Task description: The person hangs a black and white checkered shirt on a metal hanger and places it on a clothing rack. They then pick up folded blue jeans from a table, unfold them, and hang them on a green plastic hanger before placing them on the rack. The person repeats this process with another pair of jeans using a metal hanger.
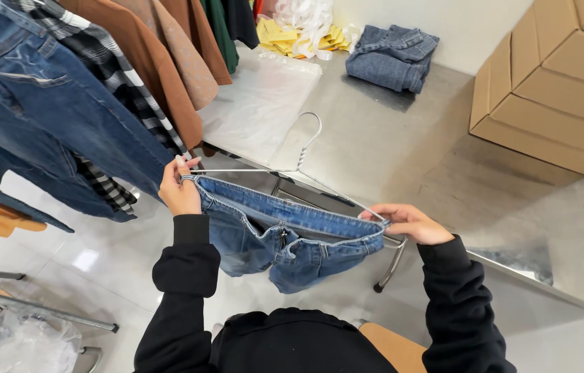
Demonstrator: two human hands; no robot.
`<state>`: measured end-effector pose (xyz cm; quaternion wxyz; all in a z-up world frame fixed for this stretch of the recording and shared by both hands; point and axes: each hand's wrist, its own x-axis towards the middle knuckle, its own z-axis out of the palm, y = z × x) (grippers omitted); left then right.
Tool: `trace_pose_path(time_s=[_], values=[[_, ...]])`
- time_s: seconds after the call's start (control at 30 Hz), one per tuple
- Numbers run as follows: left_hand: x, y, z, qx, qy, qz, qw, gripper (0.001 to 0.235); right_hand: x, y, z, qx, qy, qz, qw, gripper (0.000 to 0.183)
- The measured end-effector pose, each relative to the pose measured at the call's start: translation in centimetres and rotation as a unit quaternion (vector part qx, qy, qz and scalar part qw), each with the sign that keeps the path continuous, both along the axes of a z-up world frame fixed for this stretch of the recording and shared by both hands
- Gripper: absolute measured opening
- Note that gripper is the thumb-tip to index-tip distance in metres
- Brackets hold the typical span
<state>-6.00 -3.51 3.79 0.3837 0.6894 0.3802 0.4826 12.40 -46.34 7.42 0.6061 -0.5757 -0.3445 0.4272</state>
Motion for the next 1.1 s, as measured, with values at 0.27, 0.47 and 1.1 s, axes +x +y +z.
trace_pose_path(time_s=[0.27, 0.47, 1.1], values=[[2.3, -1.7, -1.3, 0.066, 0.046, -0.034, 0.996, 0.027, -0.8, 7.4, 1.2, -0.002, 0.037, -0.015, 0.999, 0.043], [3.6, -5.7, 0.8, 0.066, 0.009, -0.098, 0.993, 0.020, -0.2, 11.3, -1.8, -0.105, -0.007, -0.158, 0.982, 0.030], [2.3, -5.2, -0.2, 0.028, -0.207, 0.018, 0.978, 0.010, -1.4, 11.8, 0.1, -0.157, -0.024, -0.006, 0.987, 0.037]])
